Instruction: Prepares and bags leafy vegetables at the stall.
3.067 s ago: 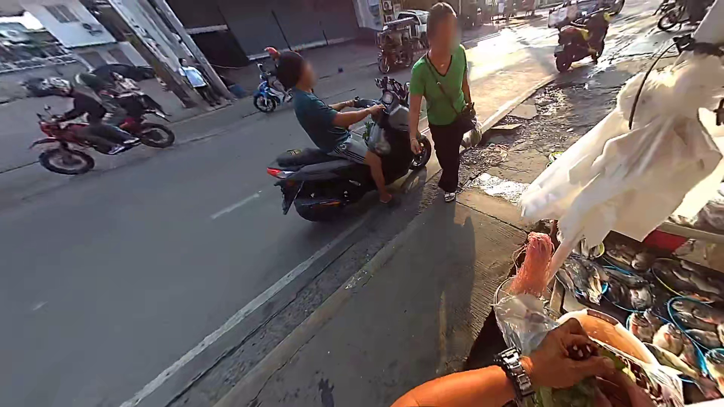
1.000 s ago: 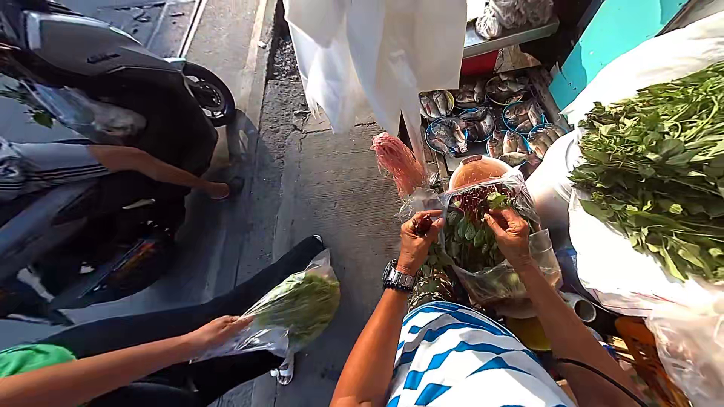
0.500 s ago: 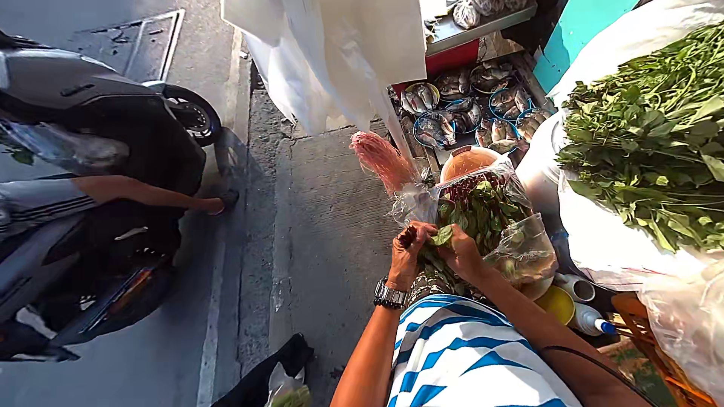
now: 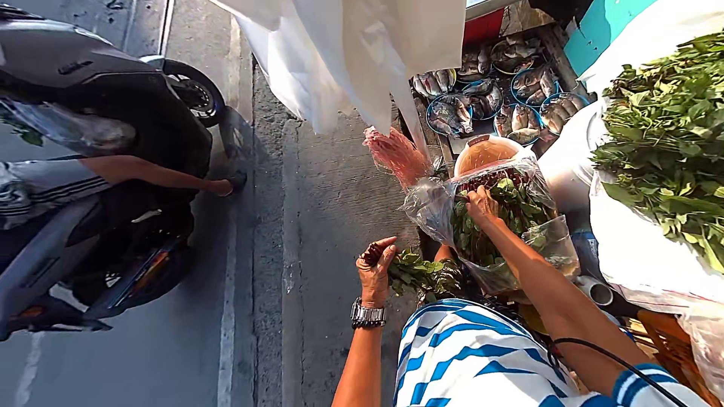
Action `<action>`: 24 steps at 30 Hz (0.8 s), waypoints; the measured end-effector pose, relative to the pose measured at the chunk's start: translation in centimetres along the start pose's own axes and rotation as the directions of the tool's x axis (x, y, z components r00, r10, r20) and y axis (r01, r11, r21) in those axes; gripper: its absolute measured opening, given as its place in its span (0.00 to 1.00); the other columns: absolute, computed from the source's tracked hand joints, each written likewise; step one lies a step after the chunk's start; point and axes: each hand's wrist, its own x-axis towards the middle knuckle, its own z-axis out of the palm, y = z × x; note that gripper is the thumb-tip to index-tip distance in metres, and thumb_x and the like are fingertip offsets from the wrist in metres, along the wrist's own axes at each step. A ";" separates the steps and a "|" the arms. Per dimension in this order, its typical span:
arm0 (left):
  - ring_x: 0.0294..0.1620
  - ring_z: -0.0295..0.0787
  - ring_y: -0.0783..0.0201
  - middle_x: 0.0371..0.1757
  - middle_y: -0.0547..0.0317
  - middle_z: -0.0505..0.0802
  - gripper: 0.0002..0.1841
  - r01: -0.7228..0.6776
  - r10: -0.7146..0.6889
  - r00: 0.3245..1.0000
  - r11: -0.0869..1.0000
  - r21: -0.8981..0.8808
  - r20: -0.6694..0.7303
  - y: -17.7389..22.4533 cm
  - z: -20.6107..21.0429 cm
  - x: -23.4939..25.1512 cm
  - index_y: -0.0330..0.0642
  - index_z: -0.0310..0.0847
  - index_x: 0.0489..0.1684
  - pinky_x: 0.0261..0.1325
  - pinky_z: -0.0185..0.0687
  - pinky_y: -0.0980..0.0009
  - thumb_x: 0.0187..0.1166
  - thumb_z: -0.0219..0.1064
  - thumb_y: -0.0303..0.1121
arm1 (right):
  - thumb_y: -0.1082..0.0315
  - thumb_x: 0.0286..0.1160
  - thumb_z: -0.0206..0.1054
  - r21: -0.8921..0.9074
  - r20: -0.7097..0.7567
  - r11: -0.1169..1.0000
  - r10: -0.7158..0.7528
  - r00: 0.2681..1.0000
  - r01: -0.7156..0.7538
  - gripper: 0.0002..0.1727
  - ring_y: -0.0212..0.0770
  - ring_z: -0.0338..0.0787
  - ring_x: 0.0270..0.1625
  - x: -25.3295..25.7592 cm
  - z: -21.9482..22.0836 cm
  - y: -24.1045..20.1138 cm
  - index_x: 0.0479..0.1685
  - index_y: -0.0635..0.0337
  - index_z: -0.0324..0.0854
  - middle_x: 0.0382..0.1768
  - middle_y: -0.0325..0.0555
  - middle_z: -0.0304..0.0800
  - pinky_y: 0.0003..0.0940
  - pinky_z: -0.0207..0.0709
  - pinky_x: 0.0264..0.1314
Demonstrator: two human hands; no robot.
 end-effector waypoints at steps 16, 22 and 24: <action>0.47 0.92 0.69 0.50 0.56 0.95 0.17 -0.044 -0.018 0.883 0.992 0.121 0.469 1.6 9.9 2.5 0.30 0.86 0.62 0.56 0.88 0.70 0.74 0.70 0.21 | 0.77 0.75 0.72 0.749 -0.246 0.587 -0.182 0.952 0.306 0.06 0.36 0.93 0.37 -12.2 -8.7 3.0 0.47 0.67 0.87 0.39 0.47 0.93 0.34 0.91 0.45; 0.52 0.91 0.66 0.54 0.54 0.94 0.17 -0.057 0.034 0.813 0.998 0.021 0.581 3.0 12.6 1.4 0.31 0.85 0.62 0.60 0.87 0.67 0.75 0.70 0.22 | 0.76 0.73 0.72 0.690 -0.438 0.505 -0.281 0.854 0.519 0.06 0.34 0.93 0.41 -16.3 -7.5 -0.4 0.46 0.68 0.88 0.44 0.49 0.92 0.31 0.91 0.48; 0.51 0.91 0.66 0.53 0.54 0.95 0.15 -0.016 0.028 0.820 1.000 -0.026 0.572 3.1 12.7 0.9 0.33 0.86 0.61 0.59 0.87 0.67 0.76 0.70 0.23 | 0.76 0.74 0.71 0.641 -0.506 0.504 -0.290 0.812 0.579 0.06 0.33 0.93 0.43 -16.9 -6.7 -1.1 0.46 0.68 0.88 0.44 0.49 0.92 0.29 0.90 0.50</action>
